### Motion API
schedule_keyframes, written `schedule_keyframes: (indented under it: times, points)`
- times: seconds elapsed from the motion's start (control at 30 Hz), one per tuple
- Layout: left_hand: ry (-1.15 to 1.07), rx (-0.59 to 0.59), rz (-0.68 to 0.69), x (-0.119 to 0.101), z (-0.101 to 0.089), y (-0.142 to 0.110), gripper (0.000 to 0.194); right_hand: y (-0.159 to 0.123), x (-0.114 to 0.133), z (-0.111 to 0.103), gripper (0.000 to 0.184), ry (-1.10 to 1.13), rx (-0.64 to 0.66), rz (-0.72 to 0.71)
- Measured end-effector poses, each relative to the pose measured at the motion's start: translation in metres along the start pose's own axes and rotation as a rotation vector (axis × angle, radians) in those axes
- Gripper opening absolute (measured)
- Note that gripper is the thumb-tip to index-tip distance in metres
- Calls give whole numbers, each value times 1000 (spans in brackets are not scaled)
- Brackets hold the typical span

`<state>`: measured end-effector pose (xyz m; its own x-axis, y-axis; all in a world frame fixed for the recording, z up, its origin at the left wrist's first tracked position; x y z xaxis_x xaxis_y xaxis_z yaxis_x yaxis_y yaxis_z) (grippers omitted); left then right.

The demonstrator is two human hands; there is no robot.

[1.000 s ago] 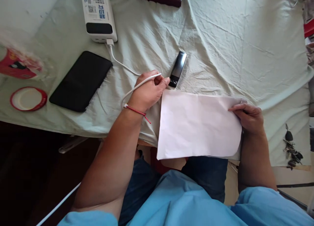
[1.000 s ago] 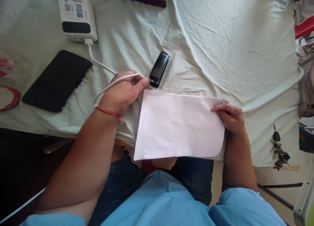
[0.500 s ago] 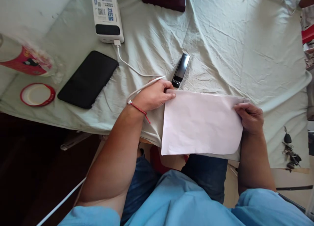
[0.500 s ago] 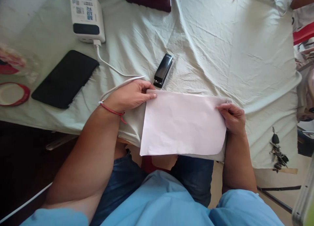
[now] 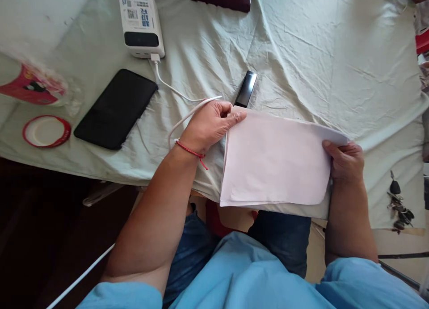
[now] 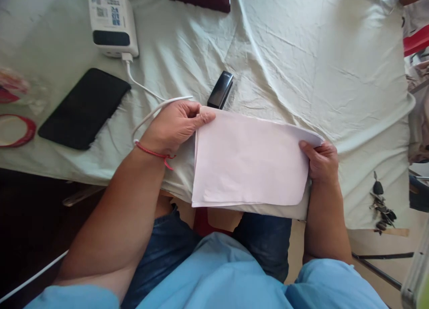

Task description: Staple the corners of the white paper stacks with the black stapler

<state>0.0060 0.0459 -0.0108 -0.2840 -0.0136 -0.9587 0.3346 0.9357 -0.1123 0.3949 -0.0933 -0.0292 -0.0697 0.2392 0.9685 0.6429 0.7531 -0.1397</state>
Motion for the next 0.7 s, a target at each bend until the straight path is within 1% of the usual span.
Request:
schedule_keyframes:
  times: [0.13,0.2,0.23,0.3,0.43,0.53,0.6,0.7]
  points:
    - [-196,134,-104,2,11,-4,19,6,2,-13,34,84,-178,-122]
    - [-224,210,-123,4,17,-5,13,10,2,-18,34,130,-216,-146]
    - [-222,229,-117,5,18,-6,12,11,1,-20,35,146,-227,-148]
    - [-209,225,-90,8,19,-5,15,13,0,-20,39,165,-217,-138]
    - [-172,111,-67,12,15,-3,34,12,-2,-12,48,194,-128,-95]
    - [-152,56,-68,10,12,-2,43,12,-2,-9,50,189,-121,-109]
    - [-150,85,-67,9,14,-2,40,14,-2,-10,50,183,-140,-124]
    - [-143,171,-57,10,19,-3,27,16,-3,-11,51,164,-144,-107]
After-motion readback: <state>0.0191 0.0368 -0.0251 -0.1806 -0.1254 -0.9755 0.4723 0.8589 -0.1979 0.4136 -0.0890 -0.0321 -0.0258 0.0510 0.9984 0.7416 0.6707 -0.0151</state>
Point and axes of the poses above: each hand's wrist, its own y-axis towards the middle knuckle, its own z-axis out of the palm, x = y × z, the point moved 7 cm from there along y, towards the middle knuckle, and after that the axes turned 3 degrees about z, right-handed, at the moved point
